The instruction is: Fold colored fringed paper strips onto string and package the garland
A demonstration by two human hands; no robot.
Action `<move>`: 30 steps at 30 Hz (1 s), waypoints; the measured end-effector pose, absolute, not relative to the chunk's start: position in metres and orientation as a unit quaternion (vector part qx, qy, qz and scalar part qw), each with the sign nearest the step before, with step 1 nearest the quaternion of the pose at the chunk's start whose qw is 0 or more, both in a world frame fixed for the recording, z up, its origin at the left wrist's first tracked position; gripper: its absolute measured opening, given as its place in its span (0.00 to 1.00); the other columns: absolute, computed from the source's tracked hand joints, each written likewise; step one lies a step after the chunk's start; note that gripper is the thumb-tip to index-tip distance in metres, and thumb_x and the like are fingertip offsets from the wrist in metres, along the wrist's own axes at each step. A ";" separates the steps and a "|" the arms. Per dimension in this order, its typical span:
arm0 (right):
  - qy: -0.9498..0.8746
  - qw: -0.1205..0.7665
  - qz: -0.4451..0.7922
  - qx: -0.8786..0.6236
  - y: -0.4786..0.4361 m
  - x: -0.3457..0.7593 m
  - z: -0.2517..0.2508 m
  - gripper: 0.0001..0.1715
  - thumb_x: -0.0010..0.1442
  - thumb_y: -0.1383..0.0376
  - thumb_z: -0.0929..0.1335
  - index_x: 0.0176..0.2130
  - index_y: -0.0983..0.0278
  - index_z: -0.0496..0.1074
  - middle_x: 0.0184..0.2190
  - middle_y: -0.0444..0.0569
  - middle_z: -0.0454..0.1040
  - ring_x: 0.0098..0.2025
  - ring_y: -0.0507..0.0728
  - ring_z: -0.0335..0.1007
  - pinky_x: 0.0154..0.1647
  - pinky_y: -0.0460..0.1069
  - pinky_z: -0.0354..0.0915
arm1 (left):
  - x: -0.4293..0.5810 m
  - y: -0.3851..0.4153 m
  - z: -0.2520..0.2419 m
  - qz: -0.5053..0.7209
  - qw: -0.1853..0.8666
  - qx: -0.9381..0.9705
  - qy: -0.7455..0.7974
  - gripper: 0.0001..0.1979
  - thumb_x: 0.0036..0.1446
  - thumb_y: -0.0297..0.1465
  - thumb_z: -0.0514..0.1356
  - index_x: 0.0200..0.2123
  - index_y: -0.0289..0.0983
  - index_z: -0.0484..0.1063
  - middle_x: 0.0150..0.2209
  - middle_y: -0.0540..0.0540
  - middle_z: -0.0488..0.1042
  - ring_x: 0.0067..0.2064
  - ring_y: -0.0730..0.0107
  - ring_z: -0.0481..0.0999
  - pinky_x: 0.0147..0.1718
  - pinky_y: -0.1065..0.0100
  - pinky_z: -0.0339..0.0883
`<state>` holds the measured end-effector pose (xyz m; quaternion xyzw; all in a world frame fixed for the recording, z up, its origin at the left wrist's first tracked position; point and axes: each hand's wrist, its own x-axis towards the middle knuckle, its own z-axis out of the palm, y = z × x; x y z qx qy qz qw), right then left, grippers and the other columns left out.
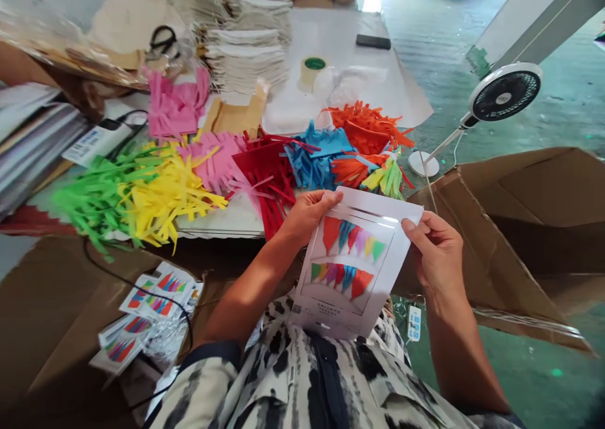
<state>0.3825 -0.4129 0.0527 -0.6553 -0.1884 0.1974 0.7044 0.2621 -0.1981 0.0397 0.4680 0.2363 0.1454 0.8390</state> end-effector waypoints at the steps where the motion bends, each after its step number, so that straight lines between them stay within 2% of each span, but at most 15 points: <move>1: -0.189 0.704 0.197 -0.655 -0.415 0.383 0.053 0.12 0.57 0.57 0.80 0.41 0.56 0.83 0.27 0.39 0.59 0.30 0.53 0.59 0.35 0.49 0.60 | 0.264 -0.199 0.039 0.149 0.837 0.475 0.229 0.21 0.48 0.48 0.77 0.28 0.36 0.79 0.26 0.51 0.79 0.25 0.76 0.74 0.27 0.72 0.68; 4: -0.193 0.705 0.188 -0.656 -0.420 0.385 0.052 0.10 0.56 0.59 0.81 0.38 0.58 0.82 0.26 0.38 0.52 0.29 0.51 0.55 0.34 0.48 0.58 | 0.266 -0.201 0.040 0.172 0.822 0.502 0.206 0.19 0.50 0.47 0.77 0.32 0.37 0.82 0.29 0.52 0.80 0.27 0.77 0.75 0.29 0.73 0.68; 7: -0.196 0.704 0.173 -0.661 -0.420 0.388 0.050 0.09 0.56 0.60 0.81 0.35 0.58 0.81 0.25 0.38 0.52 0.28 0.50 0.54 0.32 0.47 0.58 | 0.262 -0.200 0.043 0.170 0.810 0.525 0.196 0.18 0.47 0.44 0.78 0.36 0.39 0.84 0.31 0.52 0.81 0.29 0.75 0.76 0.30 0.73 0.68; 10: -0.205 0.702 0.208 -0.650 -0.419 0.391 0.050 0.11 0.54 0.60 0.82 0.36 0.58 0.82 0.27 0.39 0.67 0.30 0.52 0.65 0.35 0.48 0.65 | 0.255 -0.197 0.049 0.158 0.800 0.549 0.184 0.18 0.43 0.38 0.81 0.36 0.38 0.84 0.31 0.51 0.82 0.30 0.73 0.78 0.32 0.72 0.70; 12: -0.216 0.689 0.255 -0.643 -0.417 0.394 0.049 0.16 0.51 0.59 0.83 0.41 0.56 0.84 0.34 0.43 0.80 0.35 0.55 0.74 0.40 0.51 0.71 | 0.250 -0.192 0.053 0.153 0.791 0.567 0.174 0.16 0.44 0.36 0.80 0.36 0.38 0.84 0.32 0.50 0.83 0.31 0.72 0.79 0.33 0.72 0.71; 14: -0.226 0.674 0.285 -0.643 -0.415 0.397 0.048 0.18 0.50 0.58 0.83 0.41 0.56 0.85 0.39 0.46 0.84 0.38 0.58 0.78 0.43 0.54 0.74 | 0.246 -0.187 0.057 0.138 0.779 0.590 0.161 0.15 0.46 0.36 0.79 0.37 0.37 0.85 0.33 0.49 0.84 0.32 0.71 0.81 0.34 0.72 0.72; 17: -0.254 0.661 0.292 -0.643 -0.413 0.402 0.045 0.13 0.52 0.59 0.83 0.40 0.54 0.86 0.40 0.45 0.86 0.39 0.58 0.81 0.43 0.53 0.76 | 0.242 -0.179 0.062 0.102 0.763 0.624 0.136 0.16 0.47 0.35 0.78 0.39 0.35 0.86 0.34 0.47 0.85 0.34 0.70 0.82 0.36 0.72 0.74; 20: -0.301 0.645 0.282 -0.643 -0.411 0.407 0.041 0.15 0.57 0.60 0.81 0.45 0.50 0.86 0.44 0.43 0.86 0.41 0.56 0.81 0.43 0.50 0.75 | 0.241 -0.173 0.066 0.090 0.750 0.646 0.108 0.18 0.51 0.35 0.77 0.45 0.36 0.87 0.41 0.44 0.87 0.39 0.66 0.85 0.40 0.69 0.77; 23: -0.363 0.611 0.261 -0.653 -0.410 0.411 0.040 0.12 0.62 0.62 0.78 0.46 0.47 0.86 0.44 0.42 0.87 0.43 0.56 0.82 0.43 0.49 0.74 | 0.239 -0.170 0.069 0.097 0.721 0.682 0.078 0.14 0.56 0.33 0.74 0.45 0.38 0.88 0.44 0.41 0.87 0.44 0.63 0.86 0.44 0.68 0.78; 26: -0.441 0.577 0.244 -0.642 -0.409 0.412 0.042 0.10 0.65 0.64 0.75 0.43 0.47 0.87 0.41 0.43 0.87 0.44 0.58 0.82 0.46 0.52 0.75 | 0.233 -0.166 0.072 0.081 0.695 0.712 0.063 0.08 0.57 0.30 0.71 0.40 0.38 0.89 0.40 0.41 0.88 0.42 0.63 0.86 0.42 0.69 0.76; 30: -0.492 0.556 0.202 -0.639 -0.411 0.408 0.050 0.14 0.67 0.66 0.73 0.44 0.46 0.87 0.41 0.43 0.86 0.45 0.57 0.81 0.47 0.51 0.73 | 0.221 -0.167 0.081 0.044 0.689 0.720 0.063 0.12 0.58 0.35 0.70 0.43 0.37 0.88 0.40 0.41 0.88 0.40 0.63 0.85 0.36 0.69 0.74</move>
